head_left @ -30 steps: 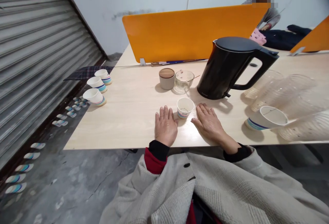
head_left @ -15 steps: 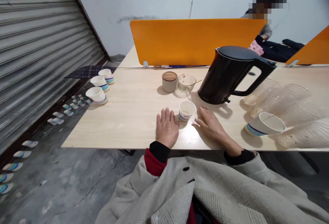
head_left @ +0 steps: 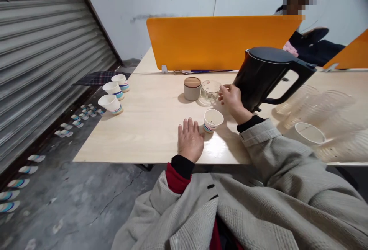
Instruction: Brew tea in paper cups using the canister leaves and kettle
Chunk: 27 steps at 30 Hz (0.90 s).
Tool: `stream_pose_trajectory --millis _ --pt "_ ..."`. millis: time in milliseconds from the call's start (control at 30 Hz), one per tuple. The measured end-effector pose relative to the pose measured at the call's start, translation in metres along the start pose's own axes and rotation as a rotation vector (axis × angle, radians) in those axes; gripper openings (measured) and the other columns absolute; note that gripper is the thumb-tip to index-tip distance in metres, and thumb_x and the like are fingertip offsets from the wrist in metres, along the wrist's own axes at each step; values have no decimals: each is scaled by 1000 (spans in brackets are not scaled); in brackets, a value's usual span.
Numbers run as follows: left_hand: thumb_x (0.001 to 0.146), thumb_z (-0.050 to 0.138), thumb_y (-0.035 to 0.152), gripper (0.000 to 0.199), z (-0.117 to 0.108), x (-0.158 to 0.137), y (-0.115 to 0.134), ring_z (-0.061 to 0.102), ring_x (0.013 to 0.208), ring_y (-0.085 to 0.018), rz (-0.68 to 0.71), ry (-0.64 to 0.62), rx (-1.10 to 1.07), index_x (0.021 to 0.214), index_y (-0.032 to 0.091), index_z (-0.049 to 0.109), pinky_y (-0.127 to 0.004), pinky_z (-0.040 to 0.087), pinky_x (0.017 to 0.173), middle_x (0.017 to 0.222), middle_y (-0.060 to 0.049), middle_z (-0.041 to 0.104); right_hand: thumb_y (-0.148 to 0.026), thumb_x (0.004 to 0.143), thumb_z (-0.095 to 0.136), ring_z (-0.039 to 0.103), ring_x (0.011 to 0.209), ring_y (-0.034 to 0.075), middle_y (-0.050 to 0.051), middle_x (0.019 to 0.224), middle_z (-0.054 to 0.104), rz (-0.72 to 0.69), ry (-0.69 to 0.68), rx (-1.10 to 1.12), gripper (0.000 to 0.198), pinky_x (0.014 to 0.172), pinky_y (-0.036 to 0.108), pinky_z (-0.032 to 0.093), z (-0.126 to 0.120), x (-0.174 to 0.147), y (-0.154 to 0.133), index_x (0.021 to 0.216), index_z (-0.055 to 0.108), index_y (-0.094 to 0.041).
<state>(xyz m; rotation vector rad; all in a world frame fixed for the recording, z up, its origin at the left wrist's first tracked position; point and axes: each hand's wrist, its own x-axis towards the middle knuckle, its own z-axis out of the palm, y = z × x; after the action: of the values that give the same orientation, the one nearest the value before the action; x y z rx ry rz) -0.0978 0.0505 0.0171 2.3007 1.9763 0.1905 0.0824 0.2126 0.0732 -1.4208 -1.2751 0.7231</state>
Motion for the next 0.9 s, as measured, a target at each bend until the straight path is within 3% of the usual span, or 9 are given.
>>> stream_pose_trajectory --millis 100,200,367,433,567,800,900 --pt "113 40 42 65 2 -1 -1 24 171 -38 6 0 -3 170 10 41 -60 23 139 181 -18 28 -42 102 62 62 57 14 0 67 63 25 80 19 25 50 24 47 9 5 1 87 59 -22" --pt "113 40 44 66 2 -2 -1 24 171 -37 8 0 -8 170 11 41 -59 23 139 181 -18 29 -36 103 60 59 55 12 -1 69 60 -53 142 16 23 46 23 41 2 -1 -6 84 58 -23" --pt "112 43 41 65 2 -2 -1 25 170 -39 14 14 -12 169 9 41 -61 23 138 181 -20 29 -44 107 58 57 58 14 1 77 64 -387 207 62 21 50 29 41 -51 -64 -47 98 65 -26" --pt "112 43 40 65 1 -2 0 24 171 -39 15 18 -12 169 9 42 -61 23 138 181 -20 28 -45 108 59 53 57 15 1 75 61 -473 133 2 22 52 32 39 -76 -96 -67 98 69 -28" --pt "112 42 38 65 -1 -2 0 24 171 -39 10 4 -14 169 8 41 -61 22 138 181 -20 29 -45 109 56 51 53 15 -1 68 60 -453 -213 -207 26 53 32 39 -99 -130 -88 97 70 -27" --pt "113 42 40 65 -2 -1 0 25 170 -39 7 2 13 169 8 42 -61 23 138 181 -20 28 -35 105 52 55 62 15 2 72 65 -453 -444 -474 28 63 31 37 -72 -109 -68 84 65 -21" --pt "112 43 39 64 -2 -1 0 23 171 -38 5 -17 12 169 9 40 -62 23 138 181 -20 27 -32 105 51 53 62 14 1 71 63 -415 -424 -537 26 63 30 34 -68 -107 -60 86 66 -20"
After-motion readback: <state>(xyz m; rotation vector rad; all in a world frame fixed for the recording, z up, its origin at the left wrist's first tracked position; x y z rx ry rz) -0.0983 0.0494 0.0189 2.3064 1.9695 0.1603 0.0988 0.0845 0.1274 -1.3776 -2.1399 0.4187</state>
